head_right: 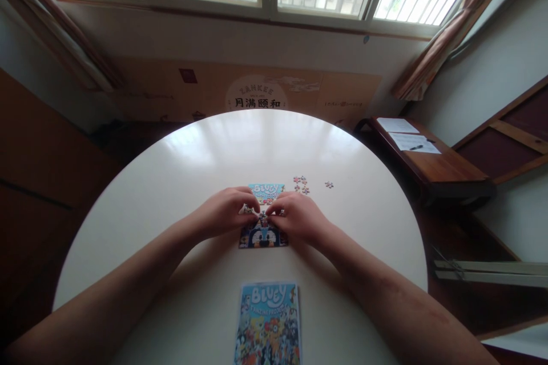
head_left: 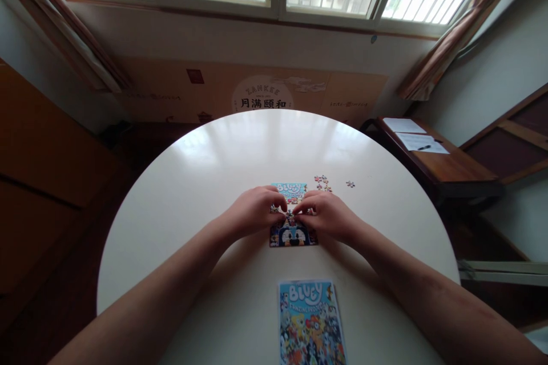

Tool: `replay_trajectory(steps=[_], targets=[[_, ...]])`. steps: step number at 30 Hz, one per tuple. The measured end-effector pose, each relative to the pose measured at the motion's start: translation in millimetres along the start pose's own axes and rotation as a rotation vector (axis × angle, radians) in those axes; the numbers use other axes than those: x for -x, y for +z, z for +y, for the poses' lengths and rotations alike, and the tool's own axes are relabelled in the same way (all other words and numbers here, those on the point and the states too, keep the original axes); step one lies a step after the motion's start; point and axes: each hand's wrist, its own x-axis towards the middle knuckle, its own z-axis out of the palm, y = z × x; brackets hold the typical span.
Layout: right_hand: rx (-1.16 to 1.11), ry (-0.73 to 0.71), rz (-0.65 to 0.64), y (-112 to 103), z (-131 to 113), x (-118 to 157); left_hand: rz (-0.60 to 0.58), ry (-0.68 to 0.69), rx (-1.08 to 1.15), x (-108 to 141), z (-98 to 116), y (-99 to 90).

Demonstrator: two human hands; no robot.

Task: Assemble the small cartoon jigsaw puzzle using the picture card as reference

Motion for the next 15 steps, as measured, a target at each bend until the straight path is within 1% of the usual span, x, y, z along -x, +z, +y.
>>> replay_trajectory(steps=[5,15], targets=[[0.048,0.031,0.057,-3.6,1.3,0.8,-0.001,-0.007,0.017,1.1,0.2,0.4],[0.056,0.037,0.023,3.3,1.8,-1.9,-0.007,-0.016,0.013,1.2,-1.2,1.7]])
